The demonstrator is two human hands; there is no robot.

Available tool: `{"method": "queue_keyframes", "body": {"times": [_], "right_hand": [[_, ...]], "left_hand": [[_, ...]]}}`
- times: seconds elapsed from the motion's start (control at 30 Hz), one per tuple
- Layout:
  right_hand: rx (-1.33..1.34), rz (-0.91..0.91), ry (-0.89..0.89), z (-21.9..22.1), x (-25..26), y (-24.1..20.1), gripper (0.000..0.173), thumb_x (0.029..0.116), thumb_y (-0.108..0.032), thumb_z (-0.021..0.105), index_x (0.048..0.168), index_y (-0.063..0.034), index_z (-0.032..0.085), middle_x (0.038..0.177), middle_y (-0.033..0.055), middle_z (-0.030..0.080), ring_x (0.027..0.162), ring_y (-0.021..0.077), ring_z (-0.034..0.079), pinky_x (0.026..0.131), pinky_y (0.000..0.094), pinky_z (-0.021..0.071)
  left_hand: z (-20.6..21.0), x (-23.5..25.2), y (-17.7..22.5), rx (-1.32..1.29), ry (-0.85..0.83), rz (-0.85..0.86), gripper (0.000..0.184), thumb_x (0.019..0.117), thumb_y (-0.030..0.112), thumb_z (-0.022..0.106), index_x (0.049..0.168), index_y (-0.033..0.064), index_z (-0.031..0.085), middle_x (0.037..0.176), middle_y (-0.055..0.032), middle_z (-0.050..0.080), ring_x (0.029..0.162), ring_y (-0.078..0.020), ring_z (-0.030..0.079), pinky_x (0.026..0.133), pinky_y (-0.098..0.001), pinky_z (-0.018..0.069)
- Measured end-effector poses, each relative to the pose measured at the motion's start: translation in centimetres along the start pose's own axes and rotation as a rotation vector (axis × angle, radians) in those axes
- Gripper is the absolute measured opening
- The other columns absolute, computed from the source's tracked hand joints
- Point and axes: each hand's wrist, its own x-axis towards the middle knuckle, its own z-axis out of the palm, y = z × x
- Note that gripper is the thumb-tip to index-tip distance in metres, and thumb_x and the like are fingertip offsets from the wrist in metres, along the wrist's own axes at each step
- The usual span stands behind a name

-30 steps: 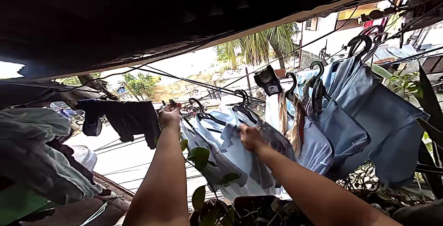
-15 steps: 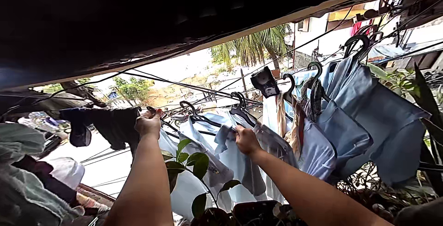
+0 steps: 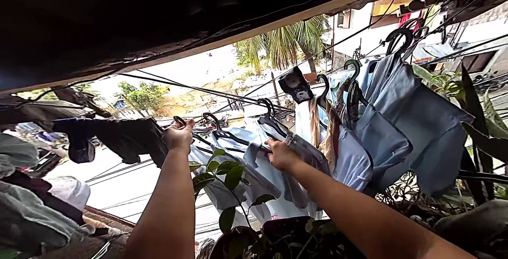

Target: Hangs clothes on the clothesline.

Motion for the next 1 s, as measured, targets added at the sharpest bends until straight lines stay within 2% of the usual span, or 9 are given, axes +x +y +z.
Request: {"method": "queue_keyframes", "body": {"times": [0.1,0.17,0.3,0.4,0.53,0.6,0.7,0.83,1.0], "right_hand": [[0.005,-0.052,0.0,-0.7,-1.3,0.4,0.051,0.0977,-0.011,0.066,0.146,-0.0018,0.052,0.132,0.0269,0.062,0.124,0.0412,0.06,0.106,0.0566,0.0469],[0.009,-0.08,-0.019,-1.8,-2.6,0.4,0.052,0.0974,-0.01,0.067,0.146,-0.0026,0.052,0.134,0.0259,0.061,0.127,0.0408,0.059,0.108,0.0566,0.0457],[0.023,-0.173,0.017,-4.1,-5.7,0.6,0.044,0.098,-0.008,0.065,0.14,-0.0013,0.057,0.131,0.0236,0.064,0.121,0.0382,0.063,0.104,0.0543,0.0488],[-0.017,-0.29,0.247,-5.1,-7.7,1.1,0.027,0.0975,-0.004,0.062,0.123,0.0012,0.068,0.111,0.0228,0.069,0.104,0.0369,0.068,0.092,0.0516,0.0545],[-0.18,-0.265,0.518,-6.5,-8.2,2.1,0.027,0.0936,-0.003,0.064,0.119,-0.0032,0.073,0.112,0.0254,0.066,0.11,0.044,0.063,0.092,0.0584,0.0503],[-0.198,-0.138,0.47,-7.3,-7.8,2.4,0.032,0.0962,-0.008,0.063,0.128,-0.0036,0.069,0.12,0.0278,0.064,0.117,0.0464,0.059,0.095,0.0615,0.0472],[-0.13,0.06,0.242,-8.2,-6.7,2.3,0.041,0.1051,-0.018,0.055,0.144,-0.0037,0.055,0.133,0.0279,0.059,0.127,0.0451,0.055,0.1,0.0634,0.0462],[-0.011,0.068,0.15,-8.4,-5.2,2.9,0.037,0.1077,-0.016,0.047,0.139,0.002,0.058,0.13,0.0263,0.063,0.125,0.0414,0.06,0.103,0.0601,0.0468],[0.001,0.013,0.139,-8.4,-4.8,2.9,0.035,0.1035,-0.006,0.047,0.133,0.0037,0.062,0.126,0.0267,0.066,0.123,0.0408,0.061,0.104,0.0571,0.0465]], "left_hand": [[-0.3,-0.9,0.0,0.051,-0.035,0.017,0.047,0.1001,0.031,0.068,0.13,-0.0036,0.06,0.13,-0.0279,0.06,0.117,-0.0408,0.062,0.097,-0.0612,0.0496],[-0.6,-1.6,0.4,0.112,-0.065,-0.003,0.058,0.0979,0.03,0.071,0.141,-0.0036,0.052,0.137,-0.0285,0.056,0.122,-0.0418,0.059,0.099,-0.06,0.0496],[-1.4,-4.2,2.7,0.429,-0.155,-0.018,0.076,0.0949,0.039,0.074,0.148,-0.0065,0.043,0.144,-0.0349,0.048,0.133,-0.049,0.05,0.106,-0.0642,0.0425],[-2.4,-7.9,5.7,0.604,-0.274,0.177,0.073,0.0982,0.04,0.069,0.148,-0.0077,0.044,0.143,-0.0383,0.048,0.137,-0.0544,0.042,0.111,-0.0694,0.0314],[-2.5,-11.8,7.7,0.571,-0.311,0.606,0.056,0.0993,0.025,0.069,0.145,-0.0035,0.053,0.139,-0.0325,0.056,0.129,-0.0541,0.052,0.107,-0.0721,0.0349],[-1.9,-13.8,8.7,0.548,-0.339,0.735,0.05,0.0994,0.019,0.069,0.142,-0.0029,0.057,0.139,-0.0299,0.058,0.128,-0.0509,0.056,0.106,-0.0685,0.0384],[-1.0,-15.9,9.6,0.566,-0.435,0.903,0.047,0.0987,0.018,0.069,0.14,-0.001,0.059,0.145,-0.0274,0.055,0.135,-0.0443,0.052,0.111,-0.0611,0.04],[-0.7,-18.6,10.7,0.551,-0.448,1.057,0.039,0.0998,0.006,0.063,0.139,0.0012,0.062,0.145,-0.0264,0.055,0.138,-0.0448,0.049,0.112,-0.0594,0.0396],[-2.1,-24.4,10.9,0.471,-0.326,1.219,0.045,0.0976,-0.001,0.048,0.14,0.0061,0.062,0.151,-0.0169,0.052,0.144,-0.0432,0.043,0.115,-0.0605,0.0364]]}}
